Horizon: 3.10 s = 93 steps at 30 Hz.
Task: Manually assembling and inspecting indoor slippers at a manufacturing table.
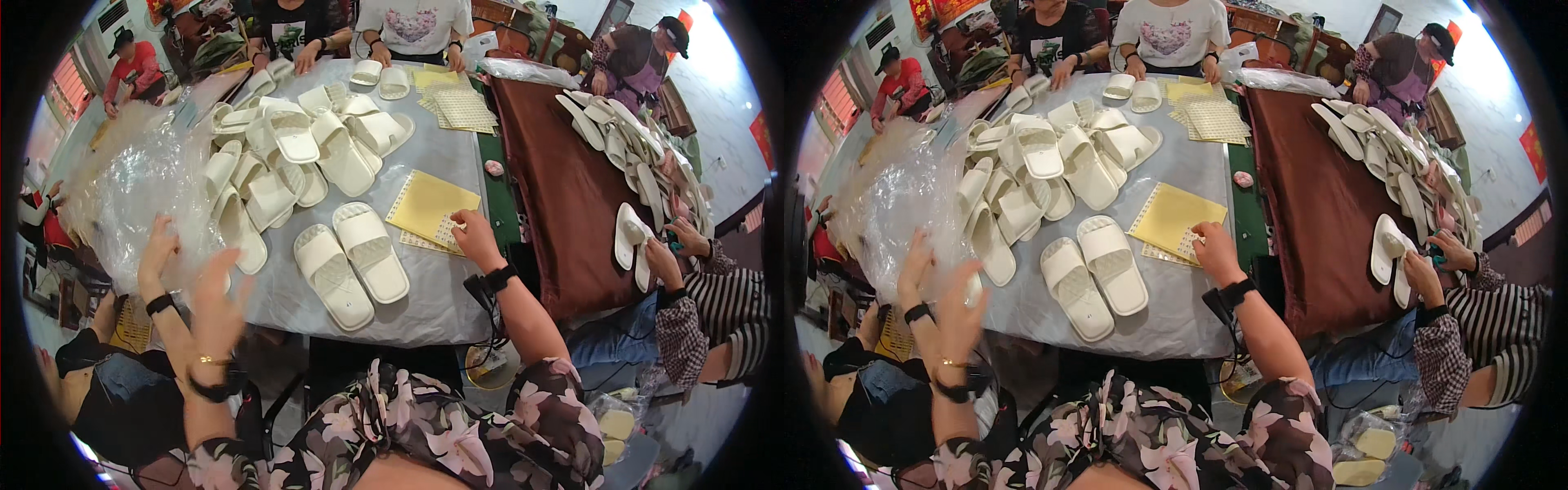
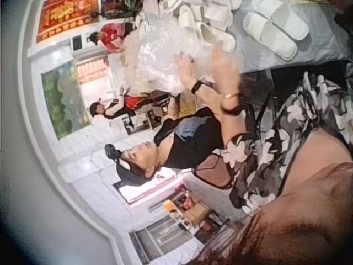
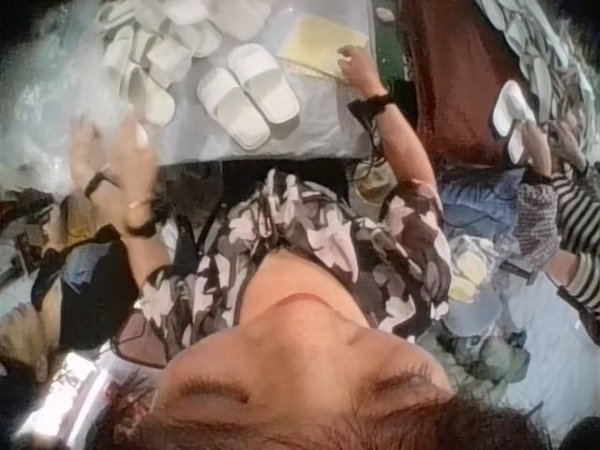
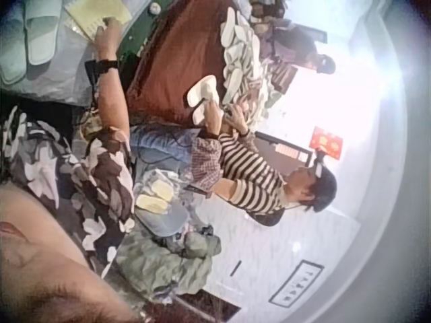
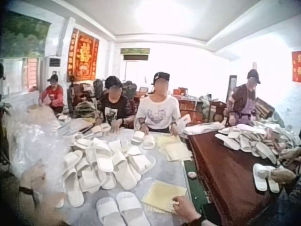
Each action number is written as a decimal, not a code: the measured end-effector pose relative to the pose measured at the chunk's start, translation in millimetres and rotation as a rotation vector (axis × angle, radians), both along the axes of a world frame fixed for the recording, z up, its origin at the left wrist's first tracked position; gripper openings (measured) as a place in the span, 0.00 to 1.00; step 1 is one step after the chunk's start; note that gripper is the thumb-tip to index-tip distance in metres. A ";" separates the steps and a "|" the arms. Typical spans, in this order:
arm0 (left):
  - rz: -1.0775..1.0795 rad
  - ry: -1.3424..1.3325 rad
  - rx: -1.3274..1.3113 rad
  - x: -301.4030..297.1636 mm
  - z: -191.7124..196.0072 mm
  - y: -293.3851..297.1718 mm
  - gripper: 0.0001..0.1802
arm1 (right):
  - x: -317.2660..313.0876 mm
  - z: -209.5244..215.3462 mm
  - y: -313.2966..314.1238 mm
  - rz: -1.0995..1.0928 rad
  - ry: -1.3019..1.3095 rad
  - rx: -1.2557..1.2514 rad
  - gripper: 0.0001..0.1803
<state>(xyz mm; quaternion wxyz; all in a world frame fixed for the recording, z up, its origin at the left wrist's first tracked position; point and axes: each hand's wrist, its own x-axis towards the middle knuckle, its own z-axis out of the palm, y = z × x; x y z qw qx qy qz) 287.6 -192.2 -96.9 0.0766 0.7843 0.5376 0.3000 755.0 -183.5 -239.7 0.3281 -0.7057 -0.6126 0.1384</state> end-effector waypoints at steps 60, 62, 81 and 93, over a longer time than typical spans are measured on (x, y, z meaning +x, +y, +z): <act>-0.496 -0.038 0.030 120.7 -163.5 -2.0 0.26 | 6.4 -16.5 41.6 -0.016 0.073 -0.234 0.16; -0.497 -0.042 0.029 121.0 -162.5 -2.3 0.26 | 9.0 -17.1 41.3 -0.008 0.084 -0.238 0.16; -0.497 -0.047 0.065 119.8 -164.2 -2.0 0.25 | -101.2 49.0 8.4 0.462 0.397 -0.668 0.10; -0.506 -0.059 0.037 119.3 -166.4 -2.3 0.27 | -121.6 33.8 27.5 0.550 0.185 -0.685 0.12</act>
